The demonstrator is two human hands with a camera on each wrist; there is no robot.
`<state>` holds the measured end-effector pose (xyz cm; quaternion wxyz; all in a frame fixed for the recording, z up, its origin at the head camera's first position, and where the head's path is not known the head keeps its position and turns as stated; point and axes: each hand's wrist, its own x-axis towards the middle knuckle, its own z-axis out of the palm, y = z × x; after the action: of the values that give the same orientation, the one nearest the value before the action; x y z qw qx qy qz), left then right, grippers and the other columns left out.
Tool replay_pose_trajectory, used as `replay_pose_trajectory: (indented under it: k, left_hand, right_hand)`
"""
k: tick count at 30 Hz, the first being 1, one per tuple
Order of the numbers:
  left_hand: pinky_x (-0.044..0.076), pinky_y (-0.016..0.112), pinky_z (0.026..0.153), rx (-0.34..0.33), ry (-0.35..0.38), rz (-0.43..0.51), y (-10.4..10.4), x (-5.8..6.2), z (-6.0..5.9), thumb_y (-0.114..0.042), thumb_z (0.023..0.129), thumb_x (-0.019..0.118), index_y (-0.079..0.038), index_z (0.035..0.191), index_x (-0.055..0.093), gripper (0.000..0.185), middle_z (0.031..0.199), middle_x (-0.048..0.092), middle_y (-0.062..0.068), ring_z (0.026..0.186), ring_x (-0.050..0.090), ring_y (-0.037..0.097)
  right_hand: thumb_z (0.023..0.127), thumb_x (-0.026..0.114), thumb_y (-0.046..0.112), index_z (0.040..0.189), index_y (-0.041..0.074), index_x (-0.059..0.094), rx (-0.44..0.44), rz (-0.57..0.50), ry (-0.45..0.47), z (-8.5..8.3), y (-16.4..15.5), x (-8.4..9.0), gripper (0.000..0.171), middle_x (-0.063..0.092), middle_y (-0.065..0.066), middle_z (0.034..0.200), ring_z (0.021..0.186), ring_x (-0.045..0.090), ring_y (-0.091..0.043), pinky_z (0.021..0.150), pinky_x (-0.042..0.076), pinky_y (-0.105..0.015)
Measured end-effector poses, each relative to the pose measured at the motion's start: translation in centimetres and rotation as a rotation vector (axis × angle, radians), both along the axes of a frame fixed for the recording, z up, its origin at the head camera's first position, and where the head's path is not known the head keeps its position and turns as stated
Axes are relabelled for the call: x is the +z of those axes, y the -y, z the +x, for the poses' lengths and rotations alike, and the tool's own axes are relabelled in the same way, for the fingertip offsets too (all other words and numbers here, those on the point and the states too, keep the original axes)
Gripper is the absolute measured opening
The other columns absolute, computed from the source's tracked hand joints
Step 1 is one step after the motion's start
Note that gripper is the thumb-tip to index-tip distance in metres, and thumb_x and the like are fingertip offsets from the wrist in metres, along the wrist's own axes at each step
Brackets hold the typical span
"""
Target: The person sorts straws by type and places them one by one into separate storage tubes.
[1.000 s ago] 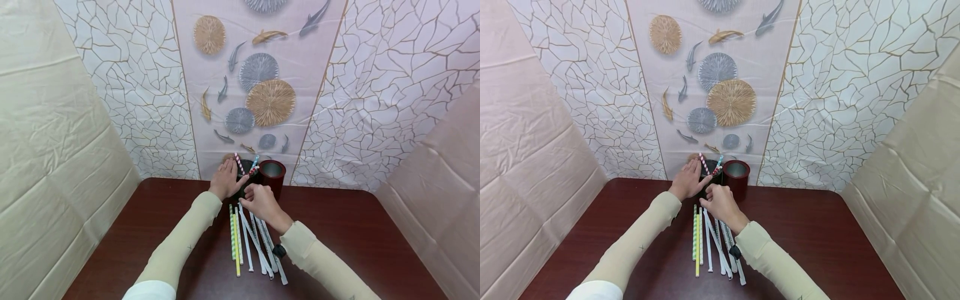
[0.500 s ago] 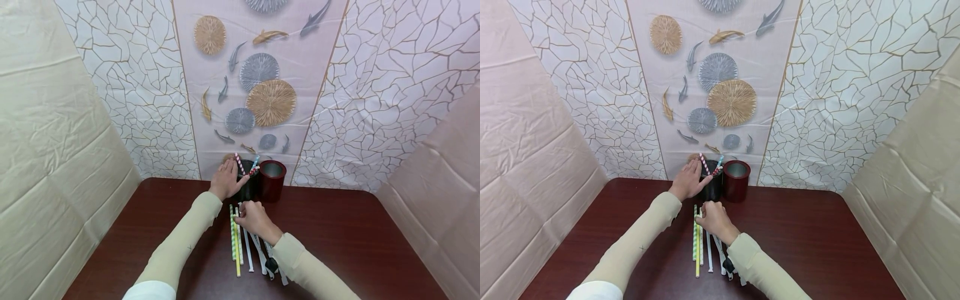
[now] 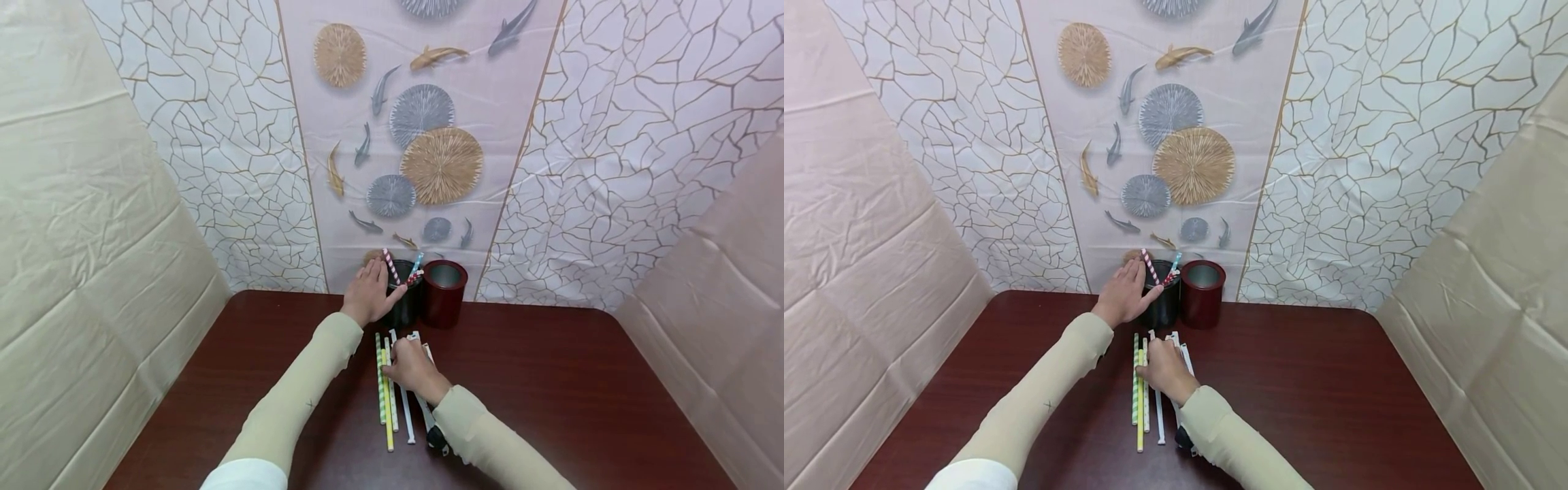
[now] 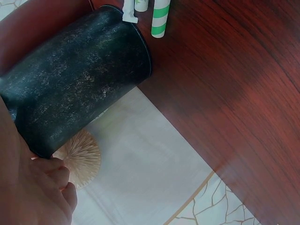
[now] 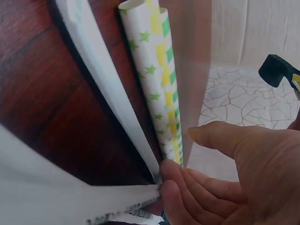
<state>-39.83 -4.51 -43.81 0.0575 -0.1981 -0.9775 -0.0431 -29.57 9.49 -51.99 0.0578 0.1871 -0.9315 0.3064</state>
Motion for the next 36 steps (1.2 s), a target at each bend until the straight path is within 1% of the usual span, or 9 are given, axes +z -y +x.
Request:
replay_pose_trajectory:
  k: [5, 12, 14, 17, 19, 21, 23, 29, 36]
  left_hand:
    - [0.020, 0.043, 0.135, -0.002, 0.000, 0.006, 0.0, 0.1, 0.1, -0.069, 0.109, 0.023, 0.001, 0.168, 0.019, 0.091, 0.176, 0.020, 0.019, 0.165, 0.019, 0.030]
    - [0.020, 0.044, 0.135, -0.006, -0.011, 0.011, 0.0, 0.2, 0.3, -0.068, 0.109, 0.024, 0.001, 0.167, 0.020, 0.091, 0.176, 0.021, 0.019, 0.165, 0.020, 0.031]
    - [0.020, 0.044, 0.135, -0.006, -0.013, 0.004, 0.0, 0.1, 0.3, -0.068, 0.109, 0.023, 0.001, 0.167, 0.020, 0.091, 0.176, 0.021, 0.019, 0.165, 0.020, 0.031]
    - [0.021, 0.044, 0.135, -0.007, -0.020, -0.005, 0.0, 0.1, 0.3, -0.069, 0.109, 0.023, 0.002, 0.167, 0.020, 0.091, 0.176, 0.022, 0.020, 0.165, 0.021, 0.031]
    - [0.022, 0.045, 0.135, -0.008, -0.022, -0.007, 0.0, 0.0, 0.3, -0.068, 0.109, 0.023, 0.002, 0.167, 0.020, 0.091, 0.175, 0.023, 0.020, 0.165, 0.021, 0.031]
    - [0.021, 0.045, 0.135, -0.008, -0.021, -0.008, 0.0, 0.0, 0.3, -0.068, 0.109, 0.023, 0.002, 0.167, 0.020, 0.091, 0.176, 0.022, 0.020, 0.165, 0.021, 0.031]
    - [0.021, 0.045, 0.135, -0.005, -0.016, -0.010, 0.0, 0.0, 0.3, -0.069, 0.109, 0.022, 0.001, 0.168, 0.019, 0.091, 0.176, 0.022, 0.019, 0.165, 0.021, 0.031]
    - [0.021, 0.044, 0.135, -0.003, -0.007, -0.019, -0.1, 0.0, 0.3, -0.069, 0.109, 0.020, 0.000, 0.168, 0.018, 0.091, 0.176, 0.021, 0.019, 0.165, 0.020, 0.030]
    - [0.021, 0.044, 0.135, -0.004, -0.017, -0.029, 0.0, 0.0, 0.2, -0.069, 0.109, 0.020, 0.001, 0.168, 0.018, 0.091, 0.176, 0.021, 0.019, 0.165, 0.020, 0.031]
  right_hand:
    - [0.084, 0.086, 0.022, 0.050, 0.024, 0.041, -0.067, 0.062, 0.009, -1.7, -0.2, -2.8, 0.056, 0.036, 0.011, 0.043, 0.036, 0.039, -0.006, 0.037, 0.036, -0.028]
    - [0.085, 0.083, 0.010, 0.044, 0.018, 0.040, -0.094, 0.033, 0.152, 0.5, 0.5, 1.6, 0.061, 0.033, 0.008, 0.039, 0.034, 0.035, -0.011, 0.039, 0.035, -0.029]
    - [0.088, 0.083, 0.015, 0.044, 0.019, 0.041, -0.101, 0.073, 0.147, 0.5, 0.5, 1.5, 0.061, 0.034, 0.009, 0.040, 0.040, 0.039, -0.011, 0.048, 0.042, -0.033]
    - [0.089, 0.084, 0.020, 0.045, 0.018, 0.044, -0.121, 0.119, 0.173, 0.5, 0.5, 1.9, 0.060, 0.038, 0.007, 0.042, 0.048, 0.047, -0.015, 0.074, 0.056, -0.045]
    - [0.090, 0.084, 0.021, 0.046, 0.017, 0.045, -0.131, 0.132, 0.198, 0.4, 0.4, 2.0, 0.059, 0.040, 0.006, 0.044, 0.052, 0.050, -0.016, 0.097, 0.055, -0.052]
    - [0.089, 0.084, 0.018, 0.047, 0.015, 0.045, -0.148, 0.138, 0.233, 0.5, 0.5, 2.5, 0.057, 0.041, 0.004, 0.045, 0.053, 0.053, -0.018, 0.105, 0.051, -0.055]
    - [0.089, 0.084, 0.018, 0.049, 0.015, 0.044, -0.157, 0.147, 0.244, 0.4, 0.4, 2.5, 0.057, 0.041, 0.003, 0.046, 0.055, 0.053, -0.019, 0.102, 0.053, -0.051]
    - [0.089, 0.086, 0.018, 0.064, 0.011, 0.055, -0.211, 0.145, 0.288, 0.2, 0.5, 2.2, 0.040, 0.052, -0.004, 0.060, 0.060, 0.053, -0.022, 0.059, 0.048, -0.034]
    - [0.089, 0.086, 0.022, 0.085, 0.006, 0.067, -0.236, 0.147, 0.325, -0.4, 0.6, 2.0, 0.025, 0.061, -0.008, 0.075, 0.062, 0.058, -0.023, 0.056, 0.049, -0.034]
